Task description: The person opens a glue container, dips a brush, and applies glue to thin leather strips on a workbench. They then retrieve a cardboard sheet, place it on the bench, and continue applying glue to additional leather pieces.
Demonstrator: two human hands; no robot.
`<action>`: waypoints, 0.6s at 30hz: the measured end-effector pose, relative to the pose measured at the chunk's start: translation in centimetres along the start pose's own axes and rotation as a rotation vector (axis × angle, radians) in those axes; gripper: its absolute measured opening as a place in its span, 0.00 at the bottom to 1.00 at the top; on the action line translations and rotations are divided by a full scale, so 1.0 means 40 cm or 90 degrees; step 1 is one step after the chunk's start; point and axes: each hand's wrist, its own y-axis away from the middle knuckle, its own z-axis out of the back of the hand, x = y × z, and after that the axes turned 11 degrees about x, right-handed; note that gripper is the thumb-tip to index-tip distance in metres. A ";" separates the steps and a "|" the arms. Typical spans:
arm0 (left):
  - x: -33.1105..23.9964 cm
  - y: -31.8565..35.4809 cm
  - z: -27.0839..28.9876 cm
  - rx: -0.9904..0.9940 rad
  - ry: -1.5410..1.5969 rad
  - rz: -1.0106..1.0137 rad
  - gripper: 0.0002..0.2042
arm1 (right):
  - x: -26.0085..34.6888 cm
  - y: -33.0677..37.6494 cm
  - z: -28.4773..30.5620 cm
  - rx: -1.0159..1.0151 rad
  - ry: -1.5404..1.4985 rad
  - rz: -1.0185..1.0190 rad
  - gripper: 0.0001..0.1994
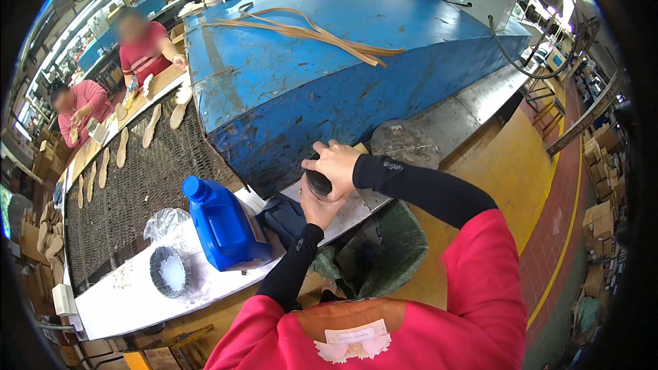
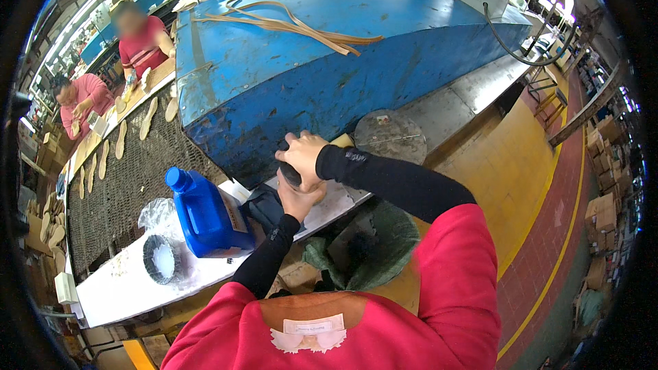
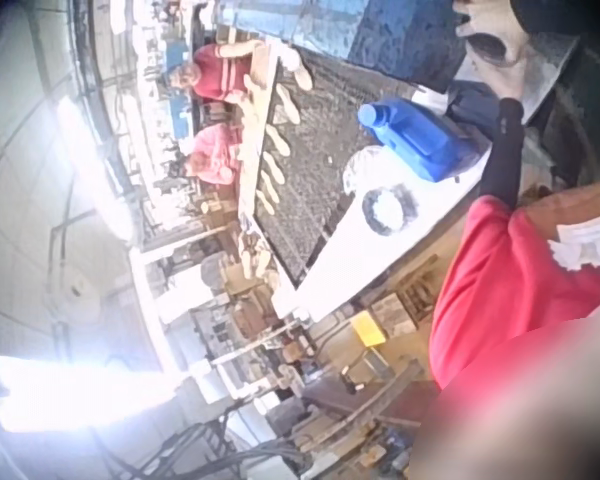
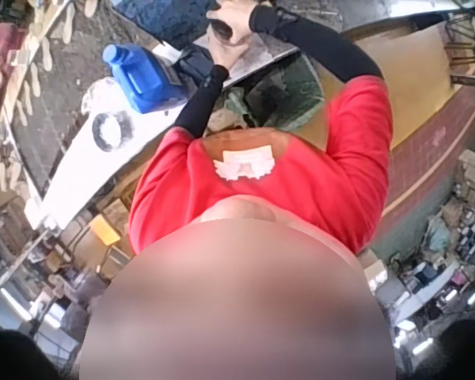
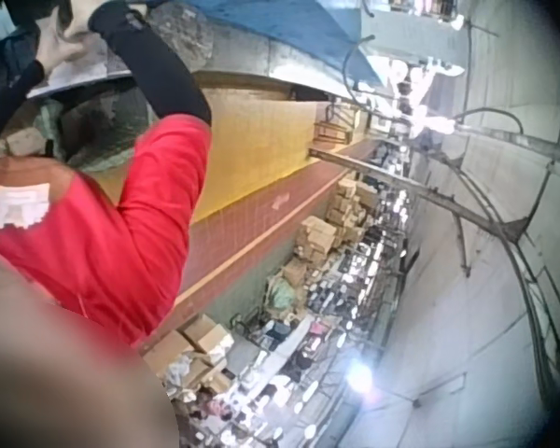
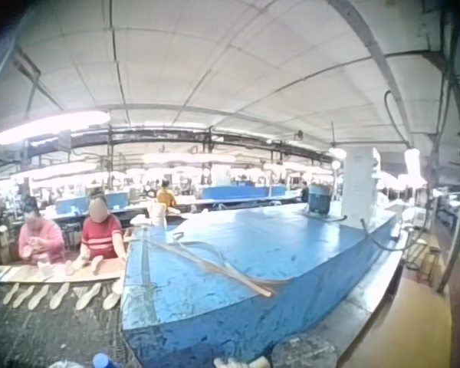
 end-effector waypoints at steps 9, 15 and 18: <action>-0.004 0.013 0.017 0.045 0.044 -0.007 0.48 | -0.075 0.210 -0.076 -0.376 -0.674 0.061 0.41; 0.015 0.045 0.054 0.085 -0.020 0.027 0.50 | -0.017 0.224 -0.441 -0.472 -1.155 -0.234 0.38; 0.031 0.079 0.064 0.087 -0.026 0.056 0.49 | 0.009 0.152 -0.576 -0.597 -0.963 -0.280 0.39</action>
